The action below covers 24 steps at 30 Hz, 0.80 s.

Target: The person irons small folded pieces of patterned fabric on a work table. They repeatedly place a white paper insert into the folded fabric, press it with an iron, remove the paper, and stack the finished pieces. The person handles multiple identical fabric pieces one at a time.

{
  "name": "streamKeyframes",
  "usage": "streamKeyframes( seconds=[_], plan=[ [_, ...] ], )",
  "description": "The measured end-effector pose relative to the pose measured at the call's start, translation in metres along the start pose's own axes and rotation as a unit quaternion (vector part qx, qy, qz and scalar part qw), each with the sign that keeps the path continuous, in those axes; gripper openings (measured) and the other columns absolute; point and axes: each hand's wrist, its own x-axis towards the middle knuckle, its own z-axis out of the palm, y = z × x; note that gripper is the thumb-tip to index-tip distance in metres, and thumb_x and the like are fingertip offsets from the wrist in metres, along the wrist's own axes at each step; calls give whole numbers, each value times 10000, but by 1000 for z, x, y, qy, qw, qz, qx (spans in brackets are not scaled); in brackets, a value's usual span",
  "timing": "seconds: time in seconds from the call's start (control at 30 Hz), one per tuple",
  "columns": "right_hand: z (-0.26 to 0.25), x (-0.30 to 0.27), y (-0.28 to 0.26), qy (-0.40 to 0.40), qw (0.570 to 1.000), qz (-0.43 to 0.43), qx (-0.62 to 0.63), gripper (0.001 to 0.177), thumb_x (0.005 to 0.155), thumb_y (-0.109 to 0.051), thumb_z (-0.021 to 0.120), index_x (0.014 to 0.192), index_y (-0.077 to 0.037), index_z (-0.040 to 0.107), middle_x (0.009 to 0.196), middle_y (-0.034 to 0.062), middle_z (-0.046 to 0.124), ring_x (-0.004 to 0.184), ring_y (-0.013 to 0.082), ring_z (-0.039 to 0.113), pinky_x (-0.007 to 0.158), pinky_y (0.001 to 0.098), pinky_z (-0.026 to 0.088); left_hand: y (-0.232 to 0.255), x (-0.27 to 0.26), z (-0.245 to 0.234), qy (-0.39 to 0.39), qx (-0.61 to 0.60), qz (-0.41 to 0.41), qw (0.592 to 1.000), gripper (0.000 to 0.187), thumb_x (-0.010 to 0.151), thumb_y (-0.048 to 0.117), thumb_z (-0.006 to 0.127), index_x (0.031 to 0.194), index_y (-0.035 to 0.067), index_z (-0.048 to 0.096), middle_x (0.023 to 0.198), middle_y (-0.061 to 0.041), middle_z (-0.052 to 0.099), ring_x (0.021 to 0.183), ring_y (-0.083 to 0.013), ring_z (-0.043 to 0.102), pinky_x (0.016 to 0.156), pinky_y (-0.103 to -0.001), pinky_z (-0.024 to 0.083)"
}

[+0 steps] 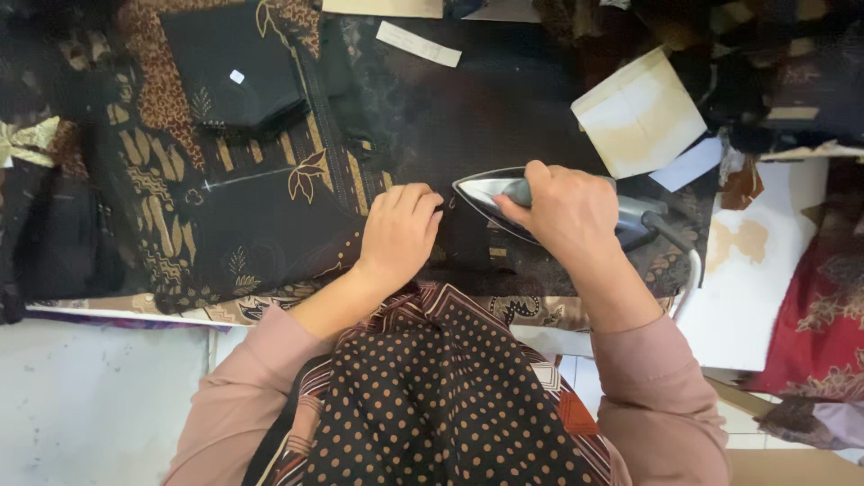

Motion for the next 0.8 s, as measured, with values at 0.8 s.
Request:
streamKeyframes(
  seconds=[0.8],
  plan=[
    [-24,-221,203,429,827,281,231,291,1043,-157,781,955,59,607,874,89,662,720,136,588,579,272,461,53,-25,40,-3,-21,227,974,180,848,155,640,982,36,640,943,-88,636,855,-249,622,731,-355,511]
  ],
)
